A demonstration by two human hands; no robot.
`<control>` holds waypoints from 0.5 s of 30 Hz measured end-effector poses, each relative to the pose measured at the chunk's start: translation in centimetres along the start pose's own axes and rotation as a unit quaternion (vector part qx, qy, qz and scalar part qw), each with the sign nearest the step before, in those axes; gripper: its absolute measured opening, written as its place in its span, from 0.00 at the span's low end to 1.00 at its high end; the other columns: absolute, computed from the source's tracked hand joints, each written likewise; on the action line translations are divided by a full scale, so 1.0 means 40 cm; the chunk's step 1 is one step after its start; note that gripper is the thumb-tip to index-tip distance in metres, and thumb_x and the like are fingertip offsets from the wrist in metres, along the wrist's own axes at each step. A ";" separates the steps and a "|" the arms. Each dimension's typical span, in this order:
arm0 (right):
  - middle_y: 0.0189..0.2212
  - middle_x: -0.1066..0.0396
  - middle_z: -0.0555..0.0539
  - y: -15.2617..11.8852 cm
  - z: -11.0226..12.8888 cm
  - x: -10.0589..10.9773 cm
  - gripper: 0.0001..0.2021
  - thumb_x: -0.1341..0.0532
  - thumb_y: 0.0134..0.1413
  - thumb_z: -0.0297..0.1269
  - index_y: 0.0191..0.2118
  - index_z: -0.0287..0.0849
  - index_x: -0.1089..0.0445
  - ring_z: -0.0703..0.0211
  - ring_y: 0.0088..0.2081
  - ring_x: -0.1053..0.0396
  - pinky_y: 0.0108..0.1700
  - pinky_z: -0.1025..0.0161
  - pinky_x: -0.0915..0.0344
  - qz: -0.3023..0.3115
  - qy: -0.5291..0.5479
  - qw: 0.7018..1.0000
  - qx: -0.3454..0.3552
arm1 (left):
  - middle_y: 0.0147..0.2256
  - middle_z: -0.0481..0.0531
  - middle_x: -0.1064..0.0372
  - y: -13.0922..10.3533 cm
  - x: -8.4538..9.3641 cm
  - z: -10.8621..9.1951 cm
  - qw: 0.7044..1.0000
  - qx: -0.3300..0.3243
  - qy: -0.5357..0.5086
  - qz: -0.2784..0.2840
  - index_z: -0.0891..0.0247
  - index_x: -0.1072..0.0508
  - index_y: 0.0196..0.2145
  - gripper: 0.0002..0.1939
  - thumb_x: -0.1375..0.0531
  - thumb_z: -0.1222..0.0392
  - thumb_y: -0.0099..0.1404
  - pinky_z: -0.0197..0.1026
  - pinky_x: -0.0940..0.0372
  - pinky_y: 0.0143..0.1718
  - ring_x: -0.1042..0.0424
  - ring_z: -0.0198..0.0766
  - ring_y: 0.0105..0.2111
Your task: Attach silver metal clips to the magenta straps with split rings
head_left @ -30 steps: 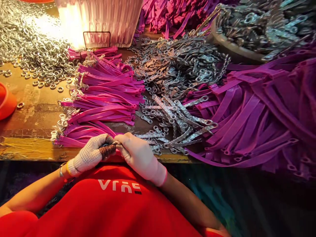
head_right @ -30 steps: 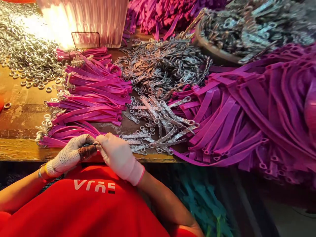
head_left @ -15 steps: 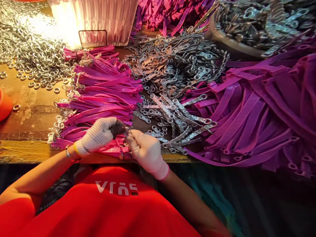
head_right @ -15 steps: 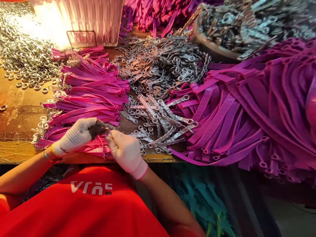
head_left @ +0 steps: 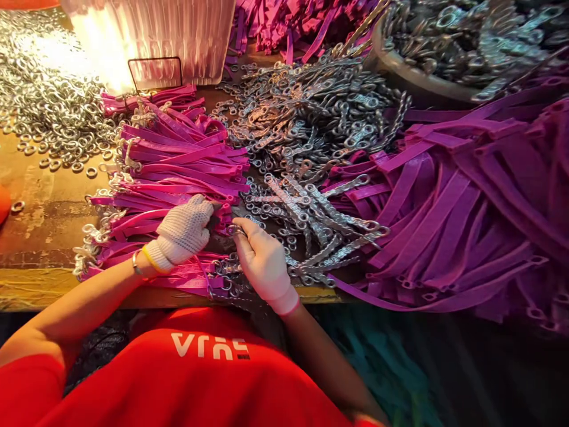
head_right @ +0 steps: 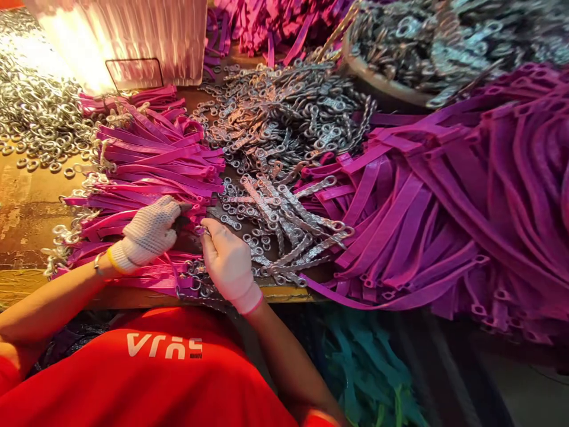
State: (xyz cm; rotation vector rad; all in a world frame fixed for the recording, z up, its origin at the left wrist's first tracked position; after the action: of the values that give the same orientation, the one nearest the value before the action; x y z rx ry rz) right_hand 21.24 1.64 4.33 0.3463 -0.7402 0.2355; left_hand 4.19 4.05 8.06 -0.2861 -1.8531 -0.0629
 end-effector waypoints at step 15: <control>0.36 0.25 0.43 -0.012 0.156 0.009 0.16 0.48 0.66 0.31 0.55 0.42 0.31 0.54 0.33 0.29 0.31 0.61 0.46 0.165 -0.220 0.959 0.074 | 0.16 0.42 0.43 -0.170 0.005 0.019 0.794 0.189 -0.575 0.050 0.65 0.31 0.33 0.19 0.40 0.43 0.67 0.32 0.53 0.14 0.49 0.28 0.15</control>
State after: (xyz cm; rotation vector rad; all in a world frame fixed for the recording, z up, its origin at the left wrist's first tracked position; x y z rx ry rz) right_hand 17.80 -1.19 8.77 0.4233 -1.2269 0.5415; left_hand 1.89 -2.36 8.72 -0.1264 -2.9851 0.7035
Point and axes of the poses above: each hand's wrist, its own y-axis towards the middle knuckle, its own x-axis out of the back of the hand, z = x × y, the point moved 3 cm from there along y, towards the middle knuckle
